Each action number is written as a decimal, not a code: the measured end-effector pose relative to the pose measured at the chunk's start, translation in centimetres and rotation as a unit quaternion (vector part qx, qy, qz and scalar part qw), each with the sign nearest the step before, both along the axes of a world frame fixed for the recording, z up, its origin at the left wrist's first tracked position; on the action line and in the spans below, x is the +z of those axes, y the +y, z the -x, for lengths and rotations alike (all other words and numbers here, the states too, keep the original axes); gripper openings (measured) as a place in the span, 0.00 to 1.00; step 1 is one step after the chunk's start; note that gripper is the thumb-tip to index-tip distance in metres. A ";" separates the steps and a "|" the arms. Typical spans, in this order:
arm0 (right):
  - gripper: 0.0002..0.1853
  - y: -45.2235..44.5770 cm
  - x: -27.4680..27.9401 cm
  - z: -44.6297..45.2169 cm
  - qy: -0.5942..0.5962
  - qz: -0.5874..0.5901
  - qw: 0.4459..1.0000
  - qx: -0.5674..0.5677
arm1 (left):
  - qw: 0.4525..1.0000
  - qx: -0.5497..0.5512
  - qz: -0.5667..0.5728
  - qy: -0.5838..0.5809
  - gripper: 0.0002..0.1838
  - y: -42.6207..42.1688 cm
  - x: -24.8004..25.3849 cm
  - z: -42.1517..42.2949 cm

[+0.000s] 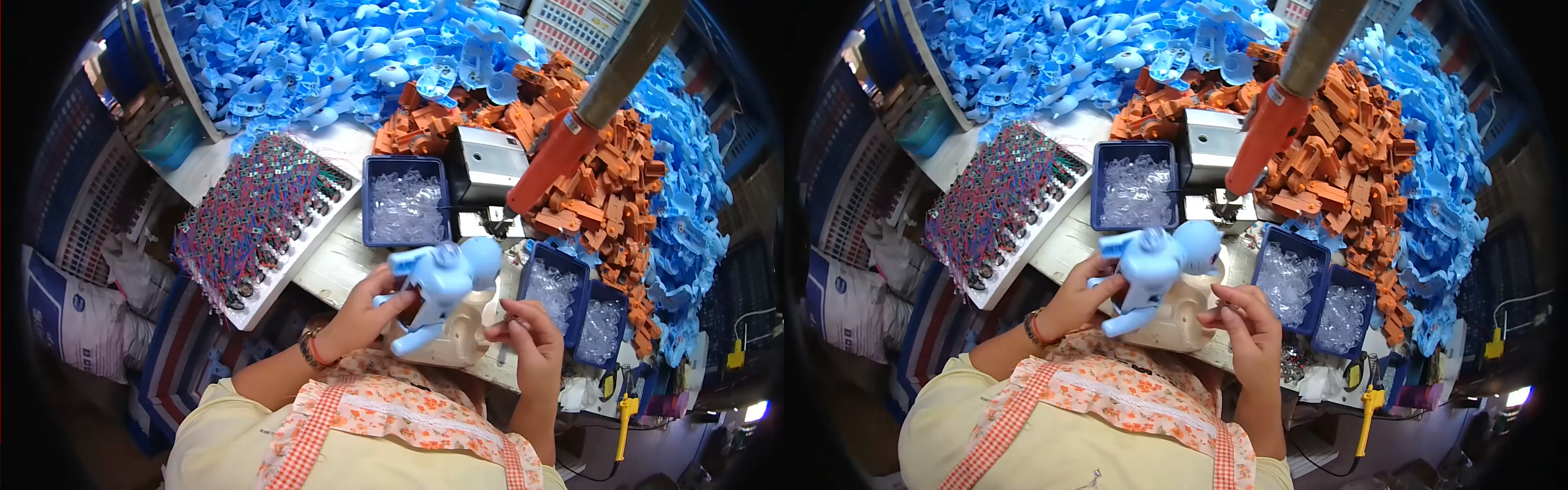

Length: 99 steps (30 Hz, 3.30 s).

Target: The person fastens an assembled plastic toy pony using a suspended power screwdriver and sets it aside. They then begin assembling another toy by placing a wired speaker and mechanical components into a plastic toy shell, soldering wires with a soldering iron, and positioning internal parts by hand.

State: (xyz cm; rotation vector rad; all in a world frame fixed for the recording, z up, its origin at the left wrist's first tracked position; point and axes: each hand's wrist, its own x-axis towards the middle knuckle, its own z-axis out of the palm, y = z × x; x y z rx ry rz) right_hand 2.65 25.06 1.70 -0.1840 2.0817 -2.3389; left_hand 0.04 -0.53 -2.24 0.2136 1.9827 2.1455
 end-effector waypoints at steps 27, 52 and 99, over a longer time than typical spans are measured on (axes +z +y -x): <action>0.08 -8.3 -2.4 2.1 0.159 -0.047 0.974 -0.155 | 0.896 0.075 -0.385 -0.209 0.19 4.6 -0.2 -1.0; 0.50 -4.7 -2.8 0.5 -0.044 0.080 0.989 0.113 | 0.971 -0.094 -0.219 -0.003 0.43 2.6 -2.4 -1.6; 0.13 -6.1 -3.9 -0.2 0.159 -0.239 0.939 0.190 | 0.730 0.106 0.619 -0.272 0.38 -29.0 -21.2 -24.0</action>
